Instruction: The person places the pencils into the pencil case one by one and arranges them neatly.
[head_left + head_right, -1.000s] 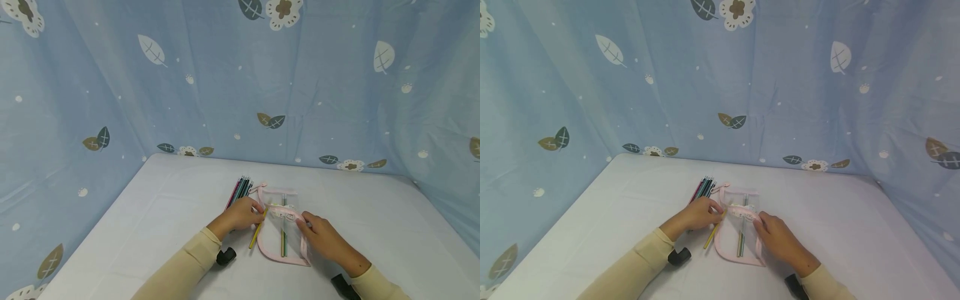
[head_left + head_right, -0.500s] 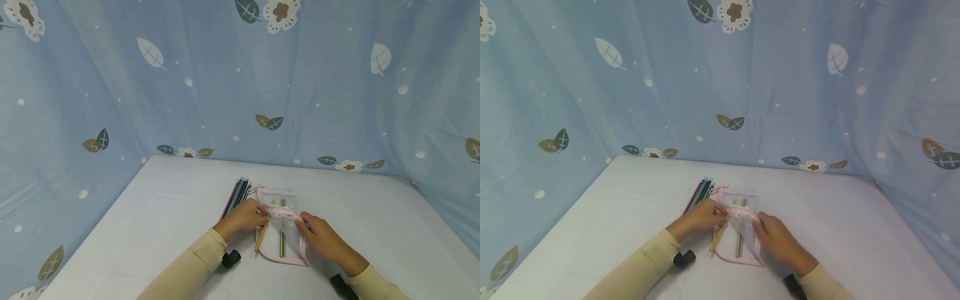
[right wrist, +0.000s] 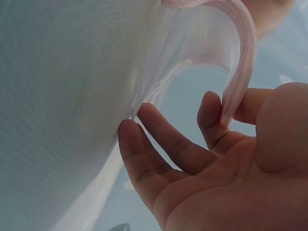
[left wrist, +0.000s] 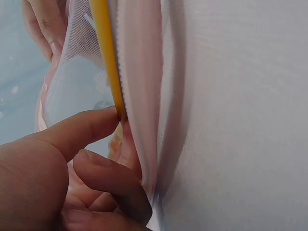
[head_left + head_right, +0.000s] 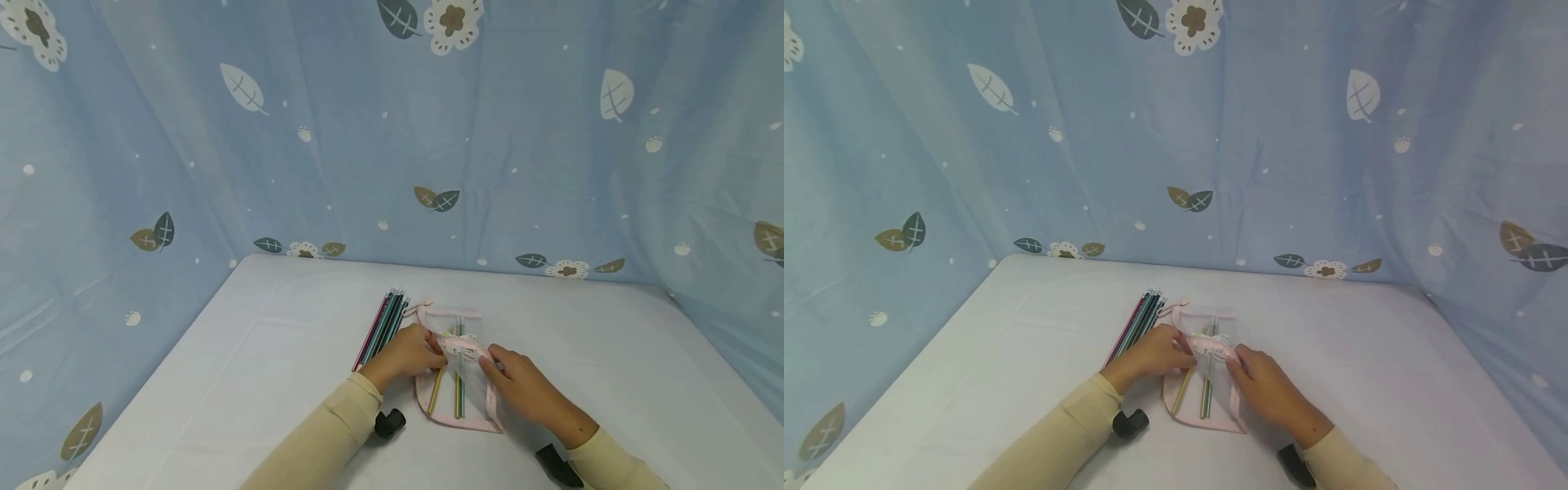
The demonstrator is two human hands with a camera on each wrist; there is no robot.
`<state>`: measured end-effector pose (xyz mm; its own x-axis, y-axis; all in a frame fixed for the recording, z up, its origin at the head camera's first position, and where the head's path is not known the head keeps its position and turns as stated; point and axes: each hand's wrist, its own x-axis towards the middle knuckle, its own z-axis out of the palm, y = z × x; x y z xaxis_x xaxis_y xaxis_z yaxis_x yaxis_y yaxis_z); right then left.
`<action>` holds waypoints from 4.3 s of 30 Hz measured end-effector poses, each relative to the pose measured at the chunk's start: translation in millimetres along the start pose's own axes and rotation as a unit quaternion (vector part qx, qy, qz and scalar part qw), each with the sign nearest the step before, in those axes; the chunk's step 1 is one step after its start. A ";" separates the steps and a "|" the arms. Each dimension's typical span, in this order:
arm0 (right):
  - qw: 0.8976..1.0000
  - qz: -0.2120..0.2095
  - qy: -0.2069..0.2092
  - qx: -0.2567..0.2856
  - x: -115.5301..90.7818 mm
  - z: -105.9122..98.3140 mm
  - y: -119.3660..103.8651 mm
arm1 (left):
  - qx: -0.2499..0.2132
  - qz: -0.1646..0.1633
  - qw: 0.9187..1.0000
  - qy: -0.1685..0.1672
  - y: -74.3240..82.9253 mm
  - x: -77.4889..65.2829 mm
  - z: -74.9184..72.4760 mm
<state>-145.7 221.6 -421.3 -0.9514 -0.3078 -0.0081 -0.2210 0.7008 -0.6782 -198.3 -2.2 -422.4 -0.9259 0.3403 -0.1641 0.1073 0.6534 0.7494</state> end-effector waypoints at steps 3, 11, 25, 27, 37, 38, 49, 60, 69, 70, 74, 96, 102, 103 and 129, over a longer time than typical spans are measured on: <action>1.000 0.002 0.003 -0.003 0.1 0.5 -0.3 | -0.006 0.000 1.000 0.002 0.6 1.0 1.9; 1.000 0.007 0.003 -0.008 0.6 1.0 -3.0 | -0.002 -0.014 1.000 0.013 1.3 4.0 6.1; 1.000 0.003 0.005 -0.009 1.6 0.0 -2.3 | -0.039 -0.021 0.999 0.006 3.8 5.9 11.7; 1.000 0.004 0.004 -0.010 1.7 0.2 -2.0 | -0.048 -0.022 0.999 -0.003 4.0 5.9 11.4; 1.000 0.005 0.003 -0.013 1.6 0.5 -1.4 | -0.014 -0.005 1.000 -0.023 -0.7 0.4 -0.7; 1.000 0.005 0.002 -0.012 1.7 0.6 -1.6 | -0.007 -0.002 1.000 -0.023 -2.0 -1.5 -4.1; 1.000 0.010 0.002 -0.016 0.7 -1.0 -1.3 | 0.057 0.028 0.998 0.012 -24.2 -25.3 -48.6; 1.000 0.015 0.002 -0.011 0.9 -0.6 -2.6 | 0.069 -0.008 0.995 0.073 -51.5 -32.7 -80.4; 1.000 0.014 0.001 -0.008 -0.4 -1.4 -5.1 | 0.030 -0.041 0.996 0.070 -65.7 -28.7 -89.0; 1.000 0.015 0.001 -0.007 -0.4 -1.3 -5.1 | 0.030 -0.042 0.996 0.069 -67.2 -28.3 -89.4; 1.000 0.023 -0.002 -0.007 0.2 -0.9 -5.1 | 0.020 -0.049 0.997 0.060 -72.8 -27.0 -90.5; 1.000 0.013 -0.005 -0.006 0.6 -1.9 -4.8 | 0.026 -0.071 0.996 0.049 -75.2 -24.2 -91.8; 1.000 0.016 -0.003 -0.004 0.1 -1.8 -5.5 | 0.045 -0.075 0.995 0.053 -75.5 -24.2 -91.6; 1.000 0.018 -0.003 -0.003 0.0 -1.9 -5.7 | 0.048 -0.076 0.994 0.055 -75.5 -24.0 -91.5; 1.000 0.007 0.000 -0.013 -0.5 -0.3 -3.1 | 0.192 -0.073 0.974 0.099 -68.0 -30.2 -89.9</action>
<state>-144.7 219.8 -419.0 -0.9545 -0.2977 -0.0175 -0.2131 0.7219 -0.6584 -210.3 -117.7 -410.7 -0.9889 0.1130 -0.0963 0.0616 0.9024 0.4266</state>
